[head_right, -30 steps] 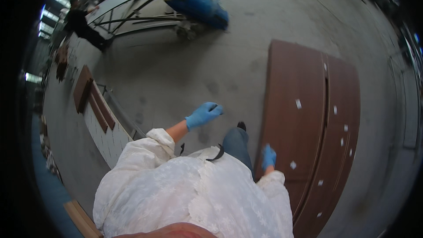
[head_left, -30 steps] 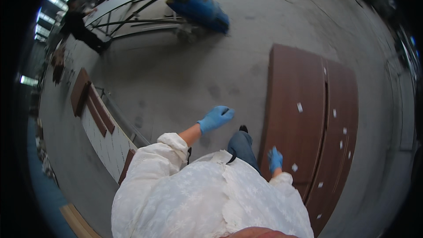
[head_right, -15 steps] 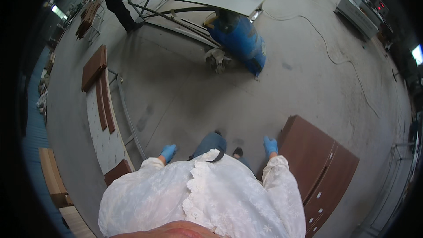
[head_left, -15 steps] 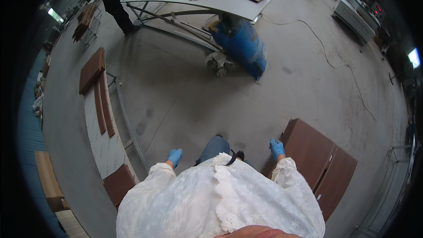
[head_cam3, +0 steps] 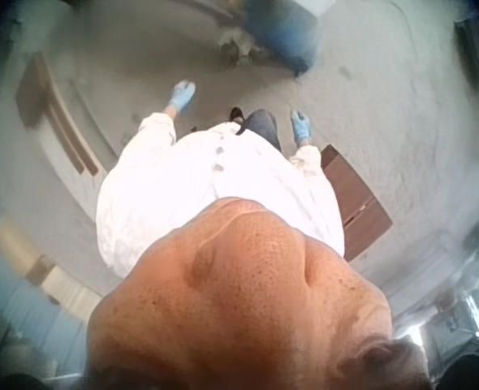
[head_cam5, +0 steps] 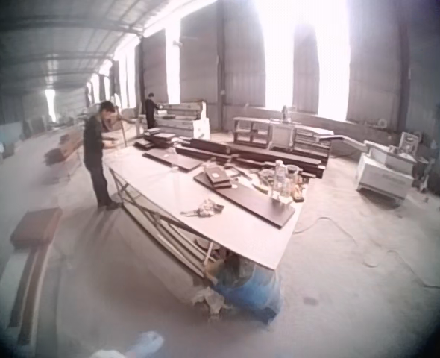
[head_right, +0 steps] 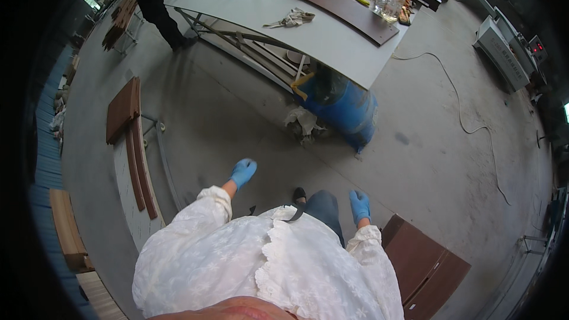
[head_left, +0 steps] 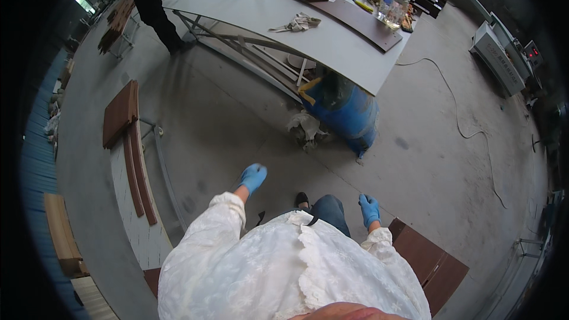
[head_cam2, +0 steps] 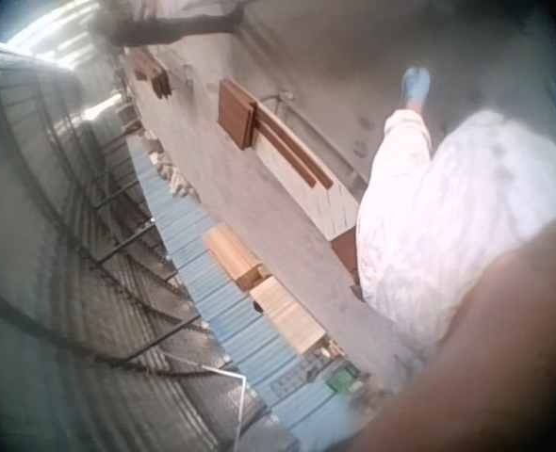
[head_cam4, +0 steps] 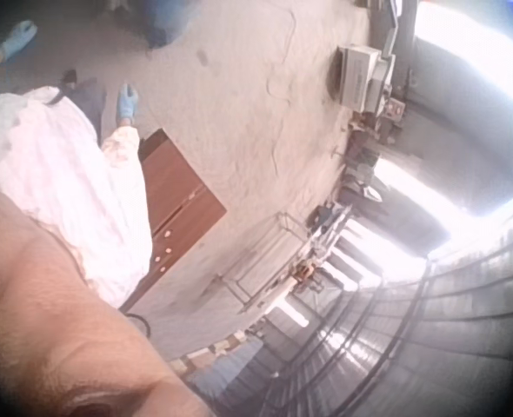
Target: The person wipes a curved wooden panel with a cloth, applies a brown filler from a tube into pre-drilled holes, and then stacks the panel with others. The person repeats the wiping and stacking process on additional panels.
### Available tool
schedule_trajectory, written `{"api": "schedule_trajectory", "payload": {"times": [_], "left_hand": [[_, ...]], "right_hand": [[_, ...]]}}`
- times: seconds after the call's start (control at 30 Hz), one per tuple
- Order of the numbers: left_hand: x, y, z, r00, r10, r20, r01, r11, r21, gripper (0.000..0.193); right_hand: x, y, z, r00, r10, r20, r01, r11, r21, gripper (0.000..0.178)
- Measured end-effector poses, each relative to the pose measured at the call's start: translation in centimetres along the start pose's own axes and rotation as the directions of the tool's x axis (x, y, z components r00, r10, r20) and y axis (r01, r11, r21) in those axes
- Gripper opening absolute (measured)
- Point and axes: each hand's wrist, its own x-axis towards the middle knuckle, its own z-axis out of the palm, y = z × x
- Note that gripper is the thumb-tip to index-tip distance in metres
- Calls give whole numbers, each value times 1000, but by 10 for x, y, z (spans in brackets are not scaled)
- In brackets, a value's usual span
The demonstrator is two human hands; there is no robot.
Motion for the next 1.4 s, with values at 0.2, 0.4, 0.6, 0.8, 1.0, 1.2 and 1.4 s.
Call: {"api": "schedule_trajectory", "payload": {"times": [0.2, 0.4, 0.6, 0.8, 1.0, 1.2, 1.4], "left_hand": [[141, 135, -32, 893, 398, -211, -431, 892, -139, 22], [211, 95, -79, 955, 237, -177, -226, 971, 78, 27], [307, -9, -138, 964, -204, -172, 193, 978, -80, 28], [451, -38, -249, 988, 0, -157, 16, 995, 97, 25], [610, 4, -365, 899, 296, -323, -280, 955, 94, 27], [760, 75, -422, 909, 228, -349, -319, 919, -230, 35], [905, 140, -471, 955, 117, -272, -251, 808, -533, 42]], "right_hand": [[98, -118, 44, 973, -197, -119, 196, 980, -22, 36], [197, -324, 130, 793, -609, -37, 605, 793, -73, 33], [294, -455, 250, 613, -786, 82, 775, 577, -255, 31], [376, -527, 391, 582, -811, -59, 721, 548, -425, 39], [443, -557, 480, 556, -818, -147, 526, 483, -700, 59], [456, -548, 493, 606, -783, -139, 403, 453, -795, 65], [456, -567, 501, 614, -750, -246, 426, 577, -697, 57]]}}
